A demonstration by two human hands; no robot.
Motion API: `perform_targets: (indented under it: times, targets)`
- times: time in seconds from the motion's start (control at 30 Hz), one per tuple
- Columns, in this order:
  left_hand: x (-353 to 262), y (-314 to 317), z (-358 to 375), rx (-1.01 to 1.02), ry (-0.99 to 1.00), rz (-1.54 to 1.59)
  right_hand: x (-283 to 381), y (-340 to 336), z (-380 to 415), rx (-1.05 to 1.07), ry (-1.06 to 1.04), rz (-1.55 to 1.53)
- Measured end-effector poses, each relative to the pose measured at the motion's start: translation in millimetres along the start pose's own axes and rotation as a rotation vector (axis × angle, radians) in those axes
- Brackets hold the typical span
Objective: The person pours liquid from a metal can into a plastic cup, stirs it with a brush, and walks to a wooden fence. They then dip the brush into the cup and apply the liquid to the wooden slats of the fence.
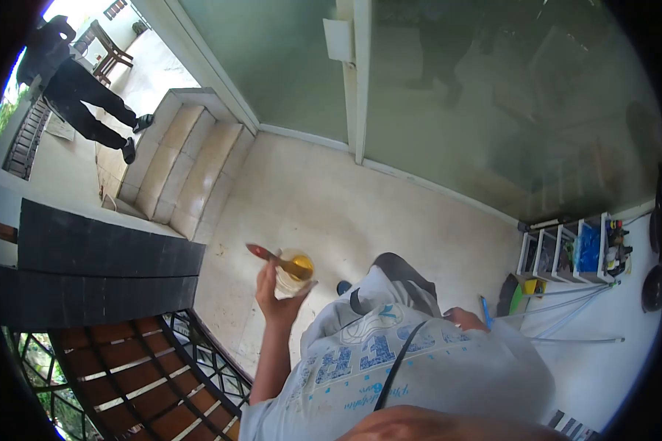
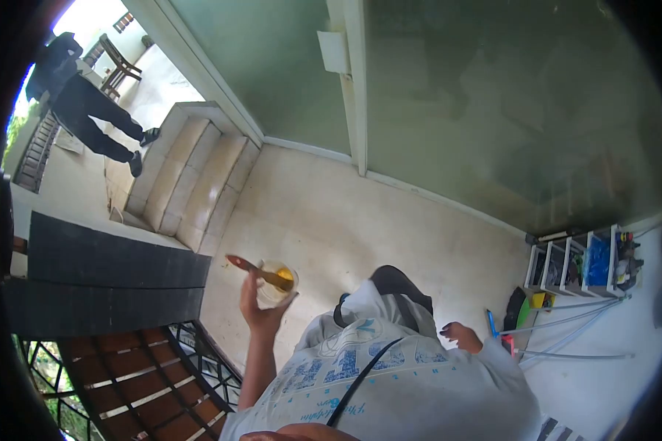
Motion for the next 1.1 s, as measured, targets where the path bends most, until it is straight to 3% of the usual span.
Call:
perform_targets:
  times: [0.07, 0.13, 0.23, 0.3, 0.37, 0.43, 0.47, 0.5, 0.57, 0.63, 0.8, 0.87, 1.03, 1.1]
  targets:
    - [30, -7, -67, -0.013, 0.045, 0.047, 33, 10, -47, -0.036, 0.028, -0.063]
    - [66, -14, -125, -0.055, 0.006, 0.061, 65, 6, -109, -0.12, 0.082, -0.333]
    - [142, -25, -214, -0.09, -0.027, 0.041, 165, -46, -166, -0.107, 0.121, -0.397]
    - [174, -28, -252, -0.107, -0.026, -0.03, 219, -78, -219, -0.011, 0.138, -0.306]
    - [202, -33, -284, -0.115, -0.041, -0.139, 267, -111, -295, 0.201, 0.308, -0.007]
    - [225, -37, -307, -0.122, -0.117, -0.154, 310, -161, -397, 0.13, 0.126, 0.249]
    - [235, -40, -312, -0.122, -0.172, -0.153, 391, -200, -383, -0.012, -0.301, 0.658]
    - [243, -44, -313, -0.125, -0.222, -0.153, 434, -214, -406, -0.243, -0.241, 0.199]
    - [267, -52, -314, -0.083, -0.296, -0.215, 568, -263, -415, -0.33, -0.444, 0.211]
    - [289, -54, -311, -0.145, -0.376, -0.246, 701, -297, -413, -0.195, -0.425, 0.199]
    - [349, -66, -331, -0.375, -0.68, -0.238, 952, -310, -474, -0.153, -0.727, 0.406]
    - [401, -83, -339, -0.583, -0.797, -0.153, 1044, -301, -494, -0.117, -0.73, 0.45]
    - [556, -170, -417, -0.545, -0.797, -0.283, 1207, -271, -479, -0.079, -0.67, 0.424]
    - [632, -210, -484, -0.452, -0.584, -0.349, 1273, -265, -464, 0.011, -0.512, 0.234]
Point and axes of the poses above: each hand's wrist, its own z-axis away from the middle knuckle, its own y-axis out of the palm, x = y × z, the point moved 2 cm from there along -z, towards the middle knuckle, and after that the axes turned 6 degrees about z, right-handed, at the moved point
